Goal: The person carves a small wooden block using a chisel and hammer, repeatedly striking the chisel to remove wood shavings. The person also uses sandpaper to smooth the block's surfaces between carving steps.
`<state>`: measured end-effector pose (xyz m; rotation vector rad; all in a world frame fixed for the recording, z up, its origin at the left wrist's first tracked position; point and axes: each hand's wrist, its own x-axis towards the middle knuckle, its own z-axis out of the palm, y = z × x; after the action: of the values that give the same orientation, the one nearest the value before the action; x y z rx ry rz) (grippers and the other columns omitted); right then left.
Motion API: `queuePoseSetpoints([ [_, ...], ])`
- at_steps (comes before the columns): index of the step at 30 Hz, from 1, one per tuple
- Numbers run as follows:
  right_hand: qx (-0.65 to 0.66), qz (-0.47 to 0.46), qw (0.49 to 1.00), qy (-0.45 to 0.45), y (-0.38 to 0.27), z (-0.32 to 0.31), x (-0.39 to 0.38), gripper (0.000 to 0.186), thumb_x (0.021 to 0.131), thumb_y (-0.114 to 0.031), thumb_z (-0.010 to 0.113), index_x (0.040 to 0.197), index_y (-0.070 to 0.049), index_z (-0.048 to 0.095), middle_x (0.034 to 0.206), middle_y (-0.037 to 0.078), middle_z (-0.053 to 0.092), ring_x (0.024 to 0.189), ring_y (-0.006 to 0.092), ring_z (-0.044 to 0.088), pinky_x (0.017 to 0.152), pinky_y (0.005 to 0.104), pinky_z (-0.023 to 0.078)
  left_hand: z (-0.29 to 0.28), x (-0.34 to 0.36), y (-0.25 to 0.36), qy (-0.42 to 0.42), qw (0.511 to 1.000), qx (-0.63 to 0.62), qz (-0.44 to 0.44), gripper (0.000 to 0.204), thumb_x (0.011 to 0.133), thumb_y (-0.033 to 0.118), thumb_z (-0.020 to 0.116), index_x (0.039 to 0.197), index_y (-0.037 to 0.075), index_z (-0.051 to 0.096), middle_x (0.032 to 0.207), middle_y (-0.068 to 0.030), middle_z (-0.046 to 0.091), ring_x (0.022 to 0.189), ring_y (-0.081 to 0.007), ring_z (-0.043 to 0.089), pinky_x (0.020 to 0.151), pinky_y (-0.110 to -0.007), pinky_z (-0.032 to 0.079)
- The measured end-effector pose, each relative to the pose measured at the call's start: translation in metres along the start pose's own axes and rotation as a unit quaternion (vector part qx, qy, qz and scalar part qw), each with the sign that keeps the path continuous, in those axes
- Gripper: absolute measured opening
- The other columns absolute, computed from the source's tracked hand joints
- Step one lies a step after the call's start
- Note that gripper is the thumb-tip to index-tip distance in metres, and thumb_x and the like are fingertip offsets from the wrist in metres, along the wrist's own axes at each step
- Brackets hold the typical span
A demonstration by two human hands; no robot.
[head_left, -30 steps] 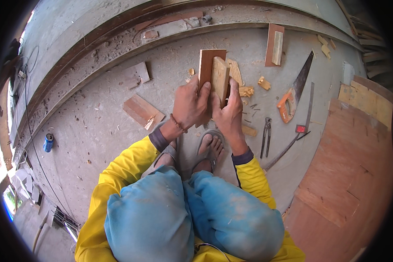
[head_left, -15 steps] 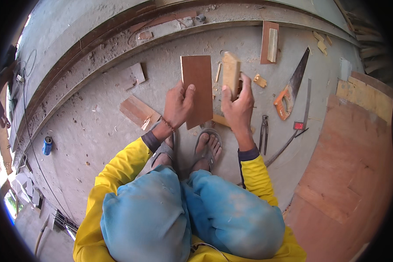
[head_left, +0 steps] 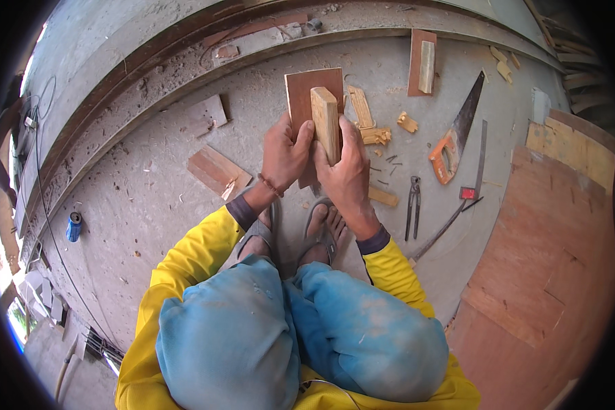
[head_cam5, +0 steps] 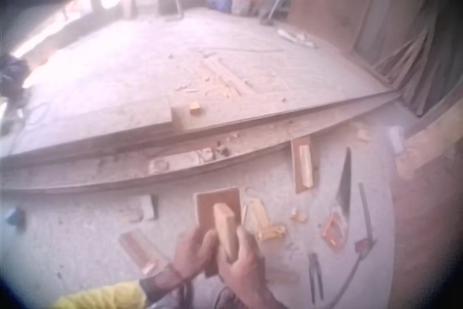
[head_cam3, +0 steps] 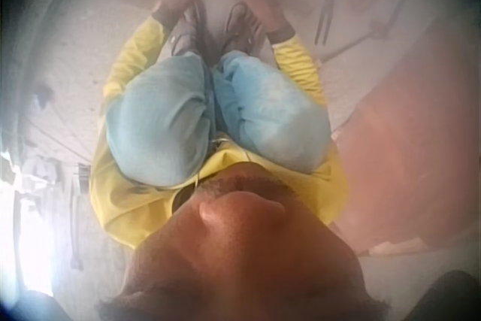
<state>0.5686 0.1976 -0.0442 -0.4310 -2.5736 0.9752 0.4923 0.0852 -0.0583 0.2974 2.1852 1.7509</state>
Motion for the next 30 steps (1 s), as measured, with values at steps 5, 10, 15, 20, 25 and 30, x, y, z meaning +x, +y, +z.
queuePoseSetpoints([
  [5,-0.015,-0.007,1.000,-0.023,-0.012,-0.008,0.013,0.059,0.086,-0.014,0.072,0.137,0.002,0.047,0.112,0.023,0.058,0.100,0.0419,0.063,0.083,0.0473,0.053,0.001,0.012,-0.019,-0.035,0.975,-0.216,-0.036,0.027,0.103,0.017,0.059,0.120,-0.003,0.061,0.098,-0.0087,0.073,0.088,-0.0086,0.066,0.074,-0.028,0.053],
  [10,-0.048,0.013,0.996,-0.070,-0.012,-0.020,0.017,0.054,0.089,-0.019,0.069,0.134,0.004,0.049,0.113,0.023,0.060,0.103,0.0419,0.063,0.084,0.0471,0.053,-0.004,0.024,-0.015,-0.035,0.985,-0.171,-0.003,0.028,0.104,0.019,0.059,0.122,-0.003,0.060,0.098,-0.0027,0.071,0.084,-0.0044,0.060,0.072,-0.024,0.050],
  [15,-0.167,0.153,0.973,0.041,0.055,-0.031,0.034,0.050,0.091,-0.021,0.066,0.130,0.006,0.051,0.113,0.024,0.061,0.100,0.0411,0.065,0.081,0.0485,0.054,-0.008,0.035,-0.013,0.055,0.990,-0.130,0.031,0.027,0.103,0.018,0.060,0.118,-0.004,0.062,0.082,0.0004,0.065,0.069,-0.0024,0.050,0.058,-0.024,0.043],
  [20,-0.013,0.063,0.998,-0.001,0.026,-0.041,0.033,0.051,0.090,-0.020,0.067,0.128,0.009,0.051,0.112,0.027,0.062,0.102,0.0430,0.065,0.086,0.0477,0.053,-0.005,0.040,-0.031,0.029,0.989,-0.138,0.033,0.024,0.101,0.018,0.061,0.111,-0.004,0.064,0.071,0.0002,0.061,0.063,-0.0025,0.046,0.053,-0.025,0.040],
  [25,-0.008,-0.016,1.000,-0.017,0.009,-0.012,0.033,0.054,0.088,-0.019,0.071,0.128,0.011,0.051,0.115,0.029,0.062,0.105,0.0443,0.064,0.088,0.0486,0.053,0.005,0.034,-0.010,0.009,0.996,-0.079,0.038,0.024,0.099,0.018,0.063,0.111,-0.004,0.064,0.078,-0.0074,0.068,0.066,-0.0052,0.053,0.058,-0.027,0.047],
  [30,-0.046,-0.040,0.998,0.000,0.004,-0.008,0.032,0.053,0.086,-0.016,0.072,0.128,0.008,0.051,0.112,0.026,0.061,0.100,0.0433,0.065,0.083,0.0480,0.054,0.001,0.030,0.011,0.013,0.999,-0.023,0.028,0.024,0.097,0.016,0.065,0.110,-0.004,0.064,0.084,-0.0146,0.072,0.074,-0.0115,0.066,0.064,-0.032,0.053],
])
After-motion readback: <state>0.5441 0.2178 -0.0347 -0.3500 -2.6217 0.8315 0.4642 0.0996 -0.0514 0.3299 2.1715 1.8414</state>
